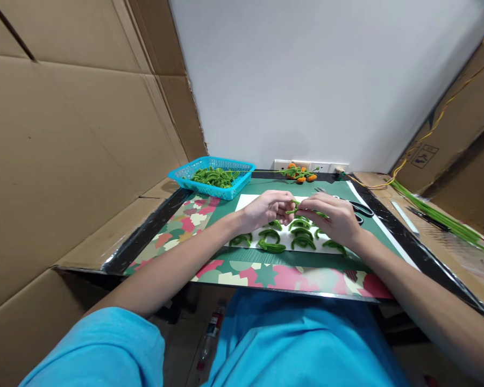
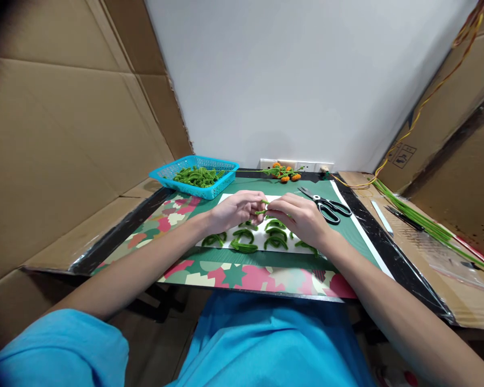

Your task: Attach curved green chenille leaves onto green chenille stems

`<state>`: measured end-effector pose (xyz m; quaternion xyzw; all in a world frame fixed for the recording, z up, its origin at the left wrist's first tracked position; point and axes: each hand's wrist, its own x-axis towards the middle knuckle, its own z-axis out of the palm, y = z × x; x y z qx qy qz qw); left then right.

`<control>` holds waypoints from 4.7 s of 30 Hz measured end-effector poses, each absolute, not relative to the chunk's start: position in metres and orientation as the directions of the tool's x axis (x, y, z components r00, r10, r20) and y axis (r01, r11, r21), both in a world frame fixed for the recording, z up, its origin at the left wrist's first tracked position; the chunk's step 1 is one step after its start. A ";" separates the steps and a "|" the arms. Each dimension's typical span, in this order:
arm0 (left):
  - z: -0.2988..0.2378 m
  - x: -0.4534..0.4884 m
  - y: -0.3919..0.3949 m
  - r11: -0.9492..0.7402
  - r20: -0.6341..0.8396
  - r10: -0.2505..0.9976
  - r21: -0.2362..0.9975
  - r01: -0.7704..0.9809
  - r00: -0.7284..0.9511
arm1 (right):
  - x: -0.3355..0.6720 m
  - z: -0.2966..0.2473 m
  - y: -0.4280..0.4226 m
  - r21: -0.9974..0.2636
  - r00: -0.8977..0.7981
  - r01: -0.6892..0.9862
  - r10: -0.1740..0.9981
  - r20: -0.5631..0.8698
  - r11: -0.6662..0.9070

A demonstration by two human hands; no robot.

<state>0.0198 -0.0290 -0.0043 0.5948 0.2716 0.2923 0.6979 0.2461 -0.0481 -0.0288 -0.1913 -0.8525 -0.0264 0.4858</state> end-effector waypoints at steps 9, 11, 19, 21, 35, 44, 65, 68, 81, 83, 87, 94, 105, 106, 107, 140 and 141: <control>-0.004 0.020 -0.027 -0.083 0.124 0.800 0.992 -0.096 0.587 | 0.247 -0.029 -0.046 -0.009 -0.457 0.421 0.221 0.861 0.907; -0.003 0.018 -0.027 -0.145 0.161 0.790 0.987 -0.076 0.591 | 0.248 -0.028 -0.045 -0.015 -0.440 0.448 0.235 0.867 0.894; 0.002 0.015 -0.032 -0.308 0.238 0.793 0.951 0.032 0.560 | 0.250 -0.026 -0.044 -0.078 -0.422 0.470 0.301 0.855 0.879; 0.002 0.015 -0.031 -0.304 0.224 0.785 0.952 0.044 0.577 | 0.251 -0.025 -0.044 -0.127 -0.430 0.461 0.346 0.834 0.878; 0.002 0.014 -0.033 -0.181 0.130 0.671 0.983 -0.010 0.730 | 0.250 -0.021 -0.046 -0.517 -0.417 0.338 0.618 0.667 0.786; 0.005 0.013 -0.033 -0.132 0.084 0.677 0.991 0.008 0.731 | 0.251 -0.018 -0.046 -0.505 -0.423 0.333 0.605 0.675 0.796; -0.004 0.016 -0.032 -0.258 0.178 0.706 0.966 0.015 0.686 | 0.250 -0.018 -0.047 -0.418 -0.439 0.370 0.552 0.709 0.830; -0.006 0.019 -0.034 -0.313 0.235 0.728 0.950 0.008 0.644 | 0.249 -0.019 -0.046 -0.408 -0.441 0.384 0.553 0.706 0.828; -0.011 0.018 -0.034 -0.218 0.190 0.705 0.975 -0.046 0.684 | 0.251 -0.017 -0.048 -0.426 -0.443 0.393 0.574 0.688 0.815; -0.010 0.018 -0.035 -0.186 0.169 0.696 0.981 -0.051 0.698 | 0.251 -0.016 -0.048 -0.442 -0.446 0.385 0.583 0.679 0.810; -0.009 0.018 -0.037 -0.148 0.152 0.675 0.987 -0.069 0.722 | 0.250 -0.014 -0.050 -0.471 -0.454 0.367 0.596 0.662 0.802; -0.009 0.016 -0.035 -0.159 0.143 0.678 0.986 -0.046 0.721 | 0.251 -0.012 -0.051 -0.494 -0.455 0.356 0.609 0.650 0.793; -0.010 0.019 -0.037 -0.199 0.187 0.670 0.978 -0.069 0.719 | 0.251 -0.013 -0.051 -0.511 -0.464 0.337 0.612 0.641 0.791; -0.010 0.019 -0.037 -0.194 0.184 0.666 0.978 -0.071 0.723 | 0.251 -0.013 -0.052 -0.512 -0.463 0.336 0.612 0.642 0.791; -0.010 0.019 -0.037 -0.191 0.183 0.667 0.979 -0.071 0.723 | 0.251 -0.013 -0.052 -0.512 -0.461 0.335 0.612 0.643 0.791; -0.021 0.023 -0.035 -0.432 0.309 0.759 0.897 0.089 0.573 | 0.254 -0.030 -0.041 -0.183 -0.493 0.455 0.417 0.763 0.872; -0.021 0.023 -0.035 -0.439 0.311 0.761 0.893 0.099 0.569 | 0.254 -0.031 -0.041 -0.157 -0.502 0.462 0.403 0.765 0.873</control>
